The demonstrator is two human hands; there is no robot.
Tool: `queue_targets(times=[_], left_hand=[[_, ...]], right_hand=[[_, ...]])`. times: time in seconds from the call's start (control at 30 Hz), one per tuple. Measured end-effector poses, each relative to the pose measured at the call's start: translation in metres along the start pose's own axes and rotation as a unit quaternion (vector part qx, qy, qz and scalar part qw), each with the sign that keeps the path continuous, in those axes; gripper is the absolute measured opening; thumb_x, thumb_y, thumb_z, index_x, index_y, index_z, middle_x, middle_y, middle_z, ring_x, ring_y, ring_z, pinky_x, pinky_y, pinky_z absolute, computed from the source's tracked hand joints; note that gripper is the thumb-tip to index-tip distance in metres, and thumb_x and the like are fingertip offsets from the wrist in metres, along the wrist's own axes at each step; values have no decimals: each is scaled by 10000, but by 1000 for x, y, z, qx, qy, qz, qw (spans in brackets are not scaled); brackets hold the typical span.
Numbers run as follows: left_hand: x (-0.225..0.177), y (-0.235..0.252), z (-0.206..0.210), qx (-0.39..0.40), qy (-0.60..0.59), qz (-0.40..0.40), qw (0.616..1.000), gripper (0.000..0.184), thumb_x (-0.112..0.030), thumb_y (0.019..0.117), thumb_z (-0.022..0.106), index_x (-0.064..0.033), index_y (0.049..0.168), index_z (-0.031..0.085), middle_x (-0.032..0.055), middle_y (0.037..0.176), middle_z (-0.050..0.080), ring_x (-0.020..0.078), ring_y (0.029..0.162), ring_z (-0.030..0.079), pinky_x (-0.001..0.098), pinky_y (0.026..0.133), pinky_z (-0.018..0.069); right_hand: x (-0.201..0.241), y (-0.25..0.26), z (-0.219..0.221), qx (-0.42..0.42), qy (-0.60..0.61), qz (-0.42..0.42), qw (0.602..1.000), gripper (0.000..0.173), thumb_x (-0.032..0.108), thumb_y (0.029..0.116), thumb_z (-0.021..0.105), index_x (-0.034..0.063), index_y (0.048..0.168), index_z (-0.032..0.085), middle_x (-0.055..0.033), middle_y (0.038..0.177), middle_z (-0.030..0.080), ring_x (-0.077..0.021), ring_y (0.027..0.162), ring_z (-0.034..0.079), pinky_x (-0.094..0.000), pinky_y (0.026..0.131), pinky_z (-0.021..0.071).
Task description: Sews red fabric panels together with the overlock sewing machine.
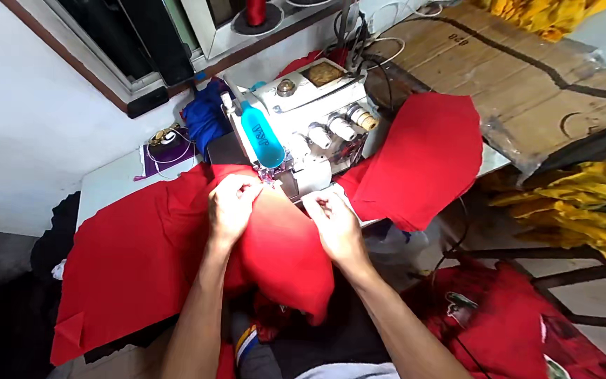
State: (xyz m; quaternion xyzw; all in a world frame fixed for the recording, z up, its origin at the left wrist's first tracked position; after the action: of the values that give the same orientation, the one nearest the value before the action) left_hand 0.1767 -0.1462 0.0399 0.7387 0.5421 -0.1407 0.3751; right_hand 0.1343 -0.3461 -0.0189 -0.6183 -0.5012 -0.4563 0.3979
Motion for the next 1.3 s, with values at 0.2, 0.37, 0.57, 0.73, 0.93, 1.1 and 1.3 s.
queue_targets(times=[0.2, 0.37, 0.57, 0.73, 0.93, 1.1, 1.3], left_hand=[[17, -18, 14, 28, -131, -70, 989, 69, -121, 948, 702, -117, 994, 754, -38, 905, 716, 44, 726, 651, 214, 643, 558], [-1, -42, 0, 4, -182, -89, 979, 70, -89, 935, 705, -115, 966, 762, -25, 955, 737, 86, 852, 698, 253, 754, 604], [-56, -57, -39, 13, -186, 35, 982, 86, -167, 998, 647, -118, 1006, 718, -41, 937, 679, 46, 815, 657, 200, 717, 590], [-34, -48, -22, -32, -64, 27, 997, 80, -129, 906, 749, -120, 973, 790, -49, 946, 714, 7, 801, 657, 164, 695, 569], [-29, -54, -22, -29, -54, -3, 998, 68, -147, 877, 779, -140, 944, 779, -61, 905, 702, 4, 747, 639, 159, 642, 548], [-89, -75, -55, 101, -217, 124, 963, 165, -271, 1002, 670, -123, 956, 728, -39, 937, 720, 23, 887, 681, 190, 779, 588], [-18, -63, -23, -65, -58, -3, 996, 76, -127, 860, 792, -127, 935, 780, -50, 931, 724, 22, 850, 688, 183, 735, 593]], right_hand=[[0, 15, 24, 234, 242, 235, 912, 550, 483, 1101, 359, 123, 764, 603, 53, 580, 496, -24, 487, 453, -181, 479, 392], [16, 18, 37, 201, 230, 101, 947, 224, 296, 980, 695, 115, 856, 741, -3, 661, 632, -62, 541, 541, -241, 493, 440], [32, 9, 31, 182, 228, 27, 956, 114, 174, 965, 707, 126, 1038, 780, -31, 854, 735, -107, 697, 659, -285, 594, 544], [33, -6, 30, 179, 228, -42, 956, 123, 112, 964, 686, 101, 1053, 771, -20, 834, 733, -85, 681, 658, -256, 590, 548], [33, -12, 29, 206, 214, -39, 954, 172, 49, 941, 692, 76, 1097, 761, -5, 757, 718, -57, 618, 631, -219, 567, 528], [33, -11, 34, 209, 225, -24, 951, 117, 104, 939, 729, 83, 1051, 757, -8, 755, 727, -55, 604, 631, -216, 541, 519], [35, -14, 38, 214, 234, -27, 948, 155, 41, 942, 677, 70, 1072, 756, -5, 734, 703, -44, 574, 587, -203, 517, 480]])
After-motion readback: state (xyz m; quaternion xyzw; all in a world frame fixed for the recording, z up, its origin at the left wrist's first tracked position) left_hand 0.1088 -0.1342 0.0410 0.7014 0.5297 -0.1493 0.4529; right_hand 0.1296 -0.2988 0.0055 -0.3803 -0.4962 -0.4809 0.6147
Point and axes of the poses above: each hand's wrist, its own y-axis towards the middle knuckle, its own z-axis out of the palm, x = y × z, the point moved 2 cm from there along y, towards the middle knuckle
